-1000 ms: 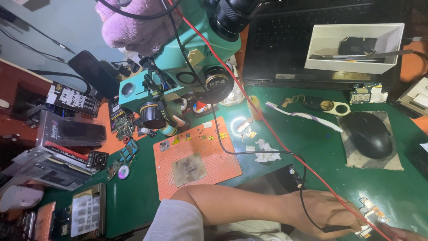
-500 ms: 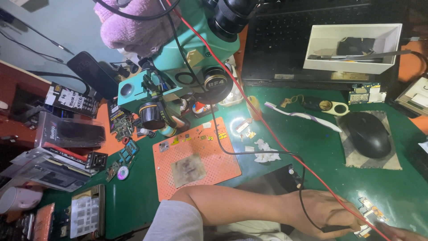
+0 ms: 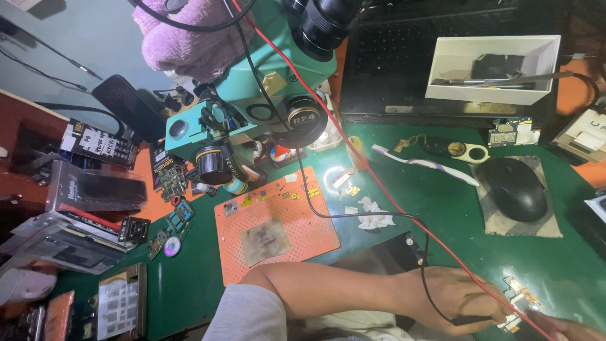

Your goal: The person uses red and black probes to test a small circuit board on a green workbench. They then pick up a disassembled smartphone chassis and use tweezers to manipulate internal components and connectors.

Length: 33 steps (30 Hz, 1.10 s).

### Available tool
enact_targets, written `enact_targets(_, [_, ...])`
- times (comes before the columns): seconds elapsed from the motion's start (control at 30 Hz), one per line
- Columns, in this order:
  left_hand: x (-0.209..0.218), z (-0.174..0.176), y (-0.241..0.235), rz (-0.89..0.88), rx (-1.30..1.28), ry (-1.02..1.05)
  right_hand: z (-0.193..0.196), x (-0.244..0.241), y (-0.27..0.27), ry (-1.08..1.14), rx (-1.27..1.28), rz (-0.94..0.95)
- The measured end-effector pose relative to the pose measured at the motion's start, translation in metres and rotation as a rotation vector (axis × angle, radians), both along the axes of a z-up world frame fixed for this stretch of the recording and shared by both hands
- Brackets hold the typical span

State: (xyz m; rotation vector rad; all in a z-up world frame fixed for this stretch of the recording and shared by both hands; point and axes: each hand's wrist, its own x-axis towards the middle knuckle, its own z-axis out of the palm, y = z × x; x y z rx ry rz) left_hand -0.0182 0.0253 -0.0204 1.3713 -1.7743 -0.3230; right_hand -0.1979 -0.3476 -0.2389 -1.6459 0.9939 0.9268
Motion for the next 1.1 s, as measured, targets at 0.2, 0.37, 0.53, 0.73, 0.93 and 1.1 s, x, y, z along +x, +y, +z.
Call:
enact_targets(0.2, [0.001, 0.018, 0.001, -0.017, -0.016, 0.02, 0.114, -0.008, 0.152, -0.473, -0.282, 0.347])
enact_targets(0.37, [-0.003, 0.026, 0.004, 0.007, -0.016, 0.129, 0.274, 0.013, 0.279, -0.963, -1.179, -0.12])
enact_targets(0.53, [-0.008, 0.032, 0.002, -0.021, -0.096, 0.289, 0.278, 0.002, 0.284, -0.881, -1.539, 0.02])
enact_targets(0.73, [-0.023, 0.049, 0.017, 0.001, -0.227, 0.197, 0.29, -0.002, 0.299, -1.373, -1.626, 0.41])
enact_targets(0.93, [-0.052, 0.072, 0.072, -0.174, -0.166, 0.361, 0.282, -0.011, 0.325, -1.578, -1.433, 0.571])
enact_targets(1.1, [-0.067, 0.053, 0.131, -0.009, -0.016, 0.452, 0.289, -0.01, 0.339, -1.716, -1.244, 0.596])
